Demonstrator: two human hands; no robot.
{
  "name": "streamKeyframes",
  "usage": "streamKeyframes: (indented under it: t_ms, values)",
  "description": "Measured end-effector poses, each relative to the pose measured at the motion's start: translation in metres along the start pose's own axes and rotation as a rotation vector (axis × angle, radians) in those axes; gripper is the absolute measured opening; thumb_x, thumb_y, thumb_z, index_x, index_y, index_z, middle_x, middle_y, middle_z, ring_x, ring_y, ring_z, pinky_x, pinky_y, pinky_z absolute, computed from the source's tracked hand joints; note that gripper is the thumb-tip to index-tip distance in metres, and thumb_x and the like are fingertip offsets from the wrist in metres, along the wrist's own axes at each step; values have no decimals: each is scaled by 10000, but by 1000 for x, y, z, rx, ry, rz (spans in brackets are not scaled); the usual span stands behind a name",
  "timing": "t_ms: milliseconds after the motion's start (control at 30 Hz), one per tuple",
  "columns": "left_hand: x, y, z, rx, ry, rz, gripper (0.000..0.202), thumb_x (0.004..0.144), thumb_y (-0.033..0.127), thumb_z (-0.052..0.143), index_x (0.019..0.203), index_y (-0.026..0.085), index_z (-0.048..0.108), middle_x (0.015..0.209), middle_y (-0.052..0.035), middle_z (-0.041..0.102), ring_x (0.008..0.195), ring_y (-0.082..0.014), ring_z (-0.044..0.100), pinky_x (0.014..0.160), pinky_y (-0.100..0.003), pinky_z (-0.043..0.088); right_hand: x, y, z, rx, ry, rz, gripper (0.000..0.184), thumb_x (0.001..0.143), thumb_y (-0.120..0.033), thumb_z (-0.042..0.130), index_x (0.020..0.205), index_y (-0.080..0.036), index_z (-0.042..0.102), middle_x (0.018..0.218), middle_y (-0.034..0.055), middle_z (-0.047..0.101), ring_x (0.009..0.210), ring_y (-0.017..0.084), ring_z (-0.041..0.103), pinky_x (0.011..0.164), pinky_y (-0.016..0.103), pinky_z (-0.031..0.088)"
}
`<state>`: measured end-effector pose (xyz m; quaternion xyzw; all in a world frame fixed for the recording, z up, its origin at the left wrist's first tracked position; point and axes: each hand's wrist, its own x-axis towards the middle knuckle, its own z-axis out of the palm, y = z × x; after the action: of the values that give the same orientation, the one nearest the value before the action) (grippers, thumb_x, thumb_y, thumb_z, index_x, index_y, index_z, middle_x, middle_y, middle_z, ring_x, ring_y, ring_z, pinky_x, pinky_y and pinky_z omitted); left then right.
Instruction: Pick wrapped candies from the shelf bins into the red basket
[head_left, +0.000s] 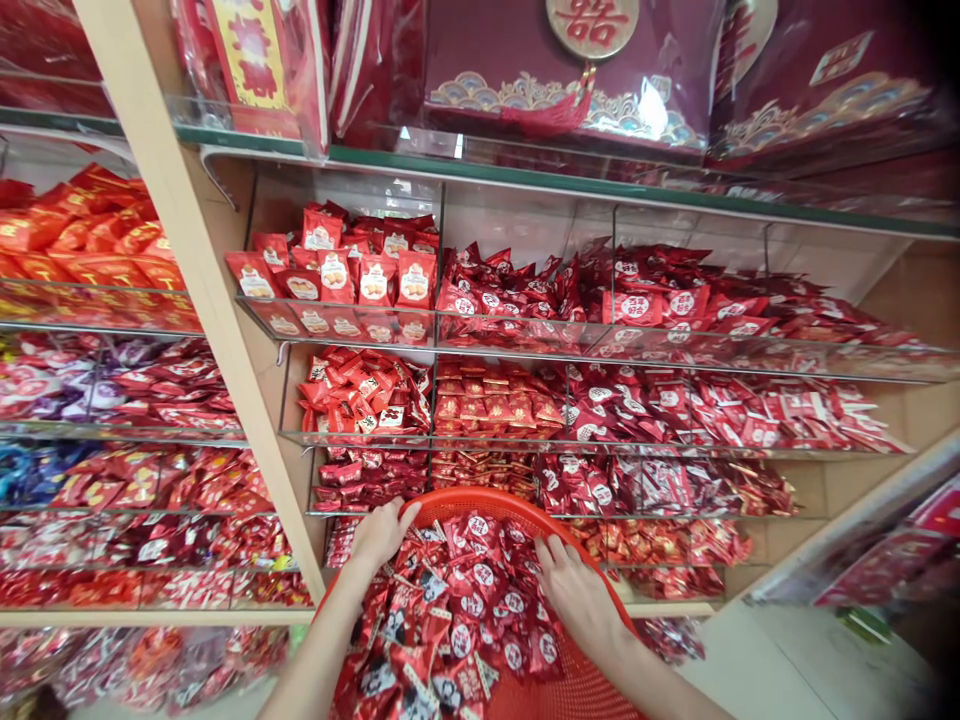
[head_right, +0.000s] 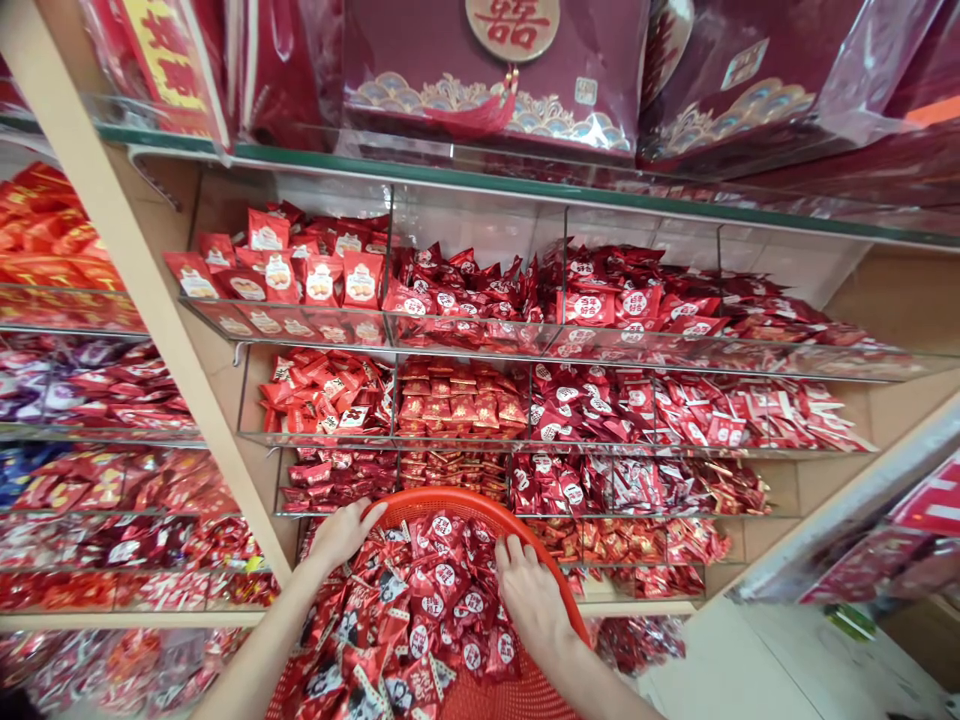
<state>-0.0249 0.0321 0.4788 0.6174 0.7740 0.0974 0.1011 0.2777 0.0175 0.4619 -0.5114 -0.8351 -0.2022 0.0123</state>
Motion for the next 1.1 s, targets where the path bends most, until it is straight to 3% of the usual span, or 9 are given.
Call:
streamKeyframes:
  t_ms: [200, 333, 467, 633, 800, 933, 1100]
  values:
    - [-1, 2, -2, -15, -20, -21, 522, 862, 540, 199, 1021, 190, 553, 918, -123, 681, 904, -236, 634, 708, -296, 440, -3, 2, -9, 70, -86, -26, 416, 730, 41, 360, 1009, -182, 574, 1026, 103, 578, 884, 209, 580, 715, 282, 473]
    - [-2, 1, -2, -27, -20, -24, 530, 858, 551, 196, 1007, 194, 558, 907, -116, 683, 904, -235, 633, 712, -296, 439, 10, -3, -25, 158, -4, -30, 267, 836, -130, 397, 1040, -196, 555, 1008, 94, 575, 932, 216, 549, 765, 307, 449]
    - [-1, 0, 0, -28, -5, -1, 536, 861, 548, 179, 999, 194, 556, 890, -118, 686, 891, -243, 638, 704, -304, 442, 29, -16, -37, 244, 60, -108, 332, 848, -293, 452, 1162, -191, 485, 1088, 86, 550, 973, 224, 523, 796, 331, 437]
    - [-1, -2, 2, -43, 6, 2, 548, 856, 563, 182, 1006, 192, 556, 903, -113, 687, 896, -235, 638, 705, -294, 441, 52, -30, -39, 304, 34, -183, 248, 855, -188, 415, 1072, -200, 534, 993, 64, 571, 915, 200, 536, 769, 312, 423]
    - [1, -4, 3, -54, 12, -1, 563, 846, 586, 179, 996, 197, 557, 899, -111, 689, 883, -233, 641, 697, -293, 443, 72, -32, -41, 352, -19, -191, 295, 841, -85, 354, 1013, -192, 568, 998, 75, 580, 896, 185, 542, 773, 299, 410]
    - [0, -4, 4, -59, 19, -1, 557, 848, 581, 182, 1008, 200, 556, 909, -109, 689, 892, -227, 639, 711, -292, 443, 80, -32, -41, 418, -47, -150, 287, 870, -133, 315, 952, -177, 587, 975, 77, 588, 904, 189, 548, 785, 300, 417]
    - [-2, -3, 2, -63, 1, -17, 558, 849, 579, 187, 1021, 199, 558, 919, -110, 687, 907, -223, 635, 733, -290, 440, 79, -29, -38, 495, -32, -143, 241, 866, -246, 390, 998, -184, 582, 1011, 75, 579, 952, 196, 541, 815, 298, 418]
